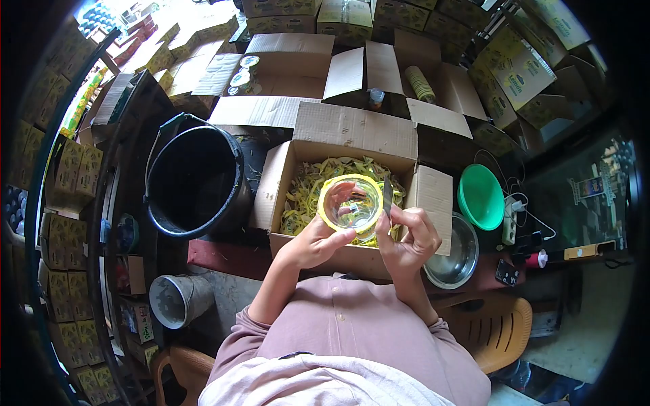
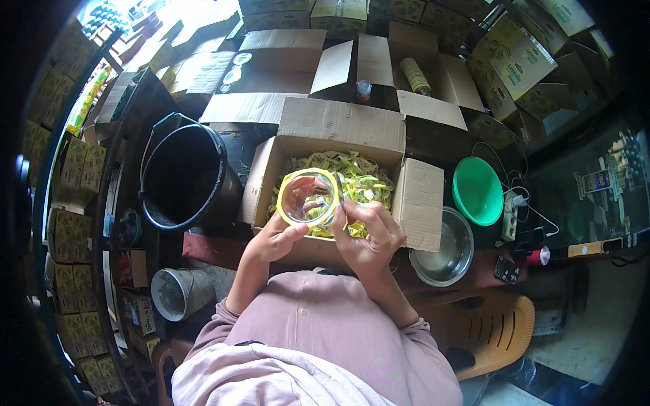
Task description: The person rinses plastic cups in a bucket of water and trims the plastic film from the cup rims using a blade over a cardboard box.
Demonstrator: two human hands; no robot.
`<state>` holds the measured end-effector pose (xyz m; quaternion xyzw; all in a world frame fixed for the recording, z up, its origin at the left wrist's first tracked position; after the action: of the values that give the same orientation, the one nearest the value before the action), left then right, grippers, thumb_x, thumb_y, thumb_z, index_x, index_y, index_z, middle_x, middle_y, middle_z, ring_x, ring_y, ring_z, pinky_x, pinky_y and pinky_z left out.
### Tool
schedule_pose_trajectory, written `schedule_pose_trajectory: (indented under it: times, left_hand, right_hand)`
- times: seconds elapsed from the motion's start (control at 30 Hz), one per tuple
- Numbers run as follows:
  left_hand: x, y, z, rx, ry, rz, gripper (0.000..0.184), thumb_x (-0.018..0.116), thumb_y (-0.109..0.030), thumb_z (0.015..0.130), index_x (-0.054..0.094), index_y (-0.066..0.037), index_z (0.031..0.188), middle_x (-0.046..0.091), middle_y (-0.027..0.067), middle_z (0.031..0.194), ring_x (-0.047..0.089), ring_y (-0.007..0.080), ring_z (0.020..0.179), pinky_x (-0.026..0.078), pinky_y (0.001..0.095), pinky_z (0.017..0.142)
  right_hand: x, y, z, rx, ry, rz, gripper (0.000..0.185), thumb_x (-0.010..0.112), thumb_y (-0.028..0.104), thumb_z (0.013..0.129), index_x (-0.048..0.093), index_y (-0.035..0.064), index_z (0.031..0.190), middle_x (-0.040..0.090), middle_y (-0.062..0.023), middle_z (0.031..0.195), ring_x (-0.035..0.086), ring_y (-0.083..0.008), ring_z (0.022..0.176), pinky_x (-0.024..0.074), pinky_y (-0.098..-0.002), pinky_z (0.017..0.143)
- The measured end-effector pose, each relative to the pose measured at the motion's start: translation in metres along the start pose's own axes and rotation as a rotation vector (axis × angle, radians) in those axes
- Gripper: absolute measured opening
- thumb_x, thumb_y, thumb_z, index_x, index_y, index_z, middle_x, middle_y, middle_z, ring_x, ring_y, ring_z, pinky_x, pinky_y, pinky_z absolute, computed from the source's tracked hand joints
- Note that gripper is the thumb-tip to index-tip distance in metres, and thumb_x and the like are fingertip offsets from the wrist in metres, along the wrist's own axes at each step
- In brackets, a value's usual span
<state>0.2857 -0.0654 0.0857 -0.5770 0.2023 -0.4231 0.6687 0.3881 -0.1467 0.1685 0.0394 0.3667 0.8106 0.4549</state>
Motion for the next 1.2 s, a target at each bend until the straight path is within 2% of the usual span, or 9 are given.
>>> schedule_pose_trajectory:
  times: [0.07, 0.2, 0.3, 0.5, 0.9, 1.07, 1.2]
  left_hand:
    - [-0.002, 0.005, -0.001, -0.001, 0.001, 0.034, 0.064, 0.052, -0.020, 0.083, 0.017, -0.003, 0.134, 0.023, 0.0107, 0.134, 0.021, 0.0207, 0.128, 0.018, 0.0392, 0.105]
    - [0.002, -0.005, 0.000, 0.008, 0.030, 0.079, 0.067, 0.057, -0.017, 0.081, 0.016, -0.002, 0.132, 0.027, 0.0125, 0.129, 0.027, 0.0219, 0.124, 0.022, 0.0390, 0.102]
    - [0.006, -0.005, -0.001, 0.015, 0.073, 0.090, 0.067, 0.057, -0.017, 0.081, 0.017, -0.002, 0.132, 0.028, 0.0124, 0.129, 0.028, 0.0219, 0.123, 0.022, 0.0392, 0.102]
    - [-0.002, 0.001, -0.001, 0.002, 0.000, 0.033, 0.067, 0.057, -0.018, 0.081, 0.017, -0.001, 0.132, 0.028, 0.0130, 0.130, 0.028, 0.0224, 0.124, 0.023, 0.0392, 0.102]
    - [0.001, 0.004, -0.003, -0.087, 0.075, 0.055, 0.069, 0.059, -0.019, 0.079, 0.019, 0.000, 0.132, 0.031, 0.0147, 0.129, 0.028, 0.0233, 0.124, 0.023, 0.0361, 0.102]
    - [-0.002, -0.001, -0.002, -0.026, 0.077, 0.066, 0.070, 0.060, -0.019, 0.078, 0.020, 0.000, 0.132, 0.031, 0.0146, 0.128, 0.031, 0.0230, 0.122, 0.024, 0.0359, 0.102]
    - [0.005, 0.005, -0.004, -0.080, 0.146, 0.047, 0.070, 0.060, -0.020, 0.077, 0.021, 0.000, 0.132, 0.031, 0.0143, 0.129, 0.032, 0.0227, 0.121, 0.025, 0.0357, 0.102]
  right_hand:
    - [0.001, 0.004, 0.001, -0.022, 0.000, -0.053, 0.016, 0.068, -0.003, 0.063, 0.062, 0.0020, 0.077, 0.060, -0.0075, 0.065, 0.059, -0.0133, 0.055, 0.0466, -0.0227, 0.050]
    - [0.003, 0.009, 0.001, -0.115, -0.009, -0.115, 0.017, 0.069, -0.003, 0.063, 0.062, 0.0025, 0.078, 0.059, -0.0073, 0.065, 0.059, -0.0141, 0.057, 0.0471, -0.0234, 0.051]
    - [0.005, -0.001, 0.005, -0.035, 0.041, -0.058, 0.017, 0.068, -0.003, 0.063, 0.062, 0.0021, 0.078, 0.059, -0.0072, 0.066, 0.059, -0.0137, 0.058, 0.0470, -0.0236, 0.051]
    - [-0.005, -0.019, -0.003, 0.104, -0.038, 0.064, 0.015, 0.066, -0.004, 0.064, 0.061, 0.0010, 0.077, 0.060, -0.0080, 0.066, 0.059, -0.0127, 0.057, 0.0463, -0.0236, 0.050]
    - [0.002, -0.006, 0.002, -0.017, 0.050, 0.031, 0.016, 0.066, -0.006, 0.064, 0.062, 0.0009, 0.078, 0.058, -0.0077, 0.064, 0.057, -0.0129, 0.053, 0.0456, -0.0229, 0.050]
    - [0.002, -0.009, -0.001, -0.003, 0.068, 0.038, 0.018, 0.066, -0.007, 0.063, 0.063, 0.0011, 0.079, 0.058, -0.0074, 0.063, 0.058, -0.0128, 0.055, 0.0456, -0.0230, 0.050]
    - [0.002, -0.011, 0.002, 0.016, 0.107, 0.043, 0.018, 0.067, -0.006, 0.063, 0.063, 0.0016, 0.079, 0.058, -0.0074, 0.063, 0.058, -0.0128, 0.055, 0.0459, -0.0227, 0.050]
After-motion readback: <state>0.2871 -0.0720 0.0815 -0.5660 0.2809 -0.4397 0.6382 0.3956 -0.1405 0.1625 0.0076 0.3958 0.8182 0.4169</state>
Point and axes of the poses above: each hand's wrist, its own z-axis towards the middle knuckle, its own x-axis out of the palm, y = z × x, the point moved 10 cm from there along z, towards the middle knuckle
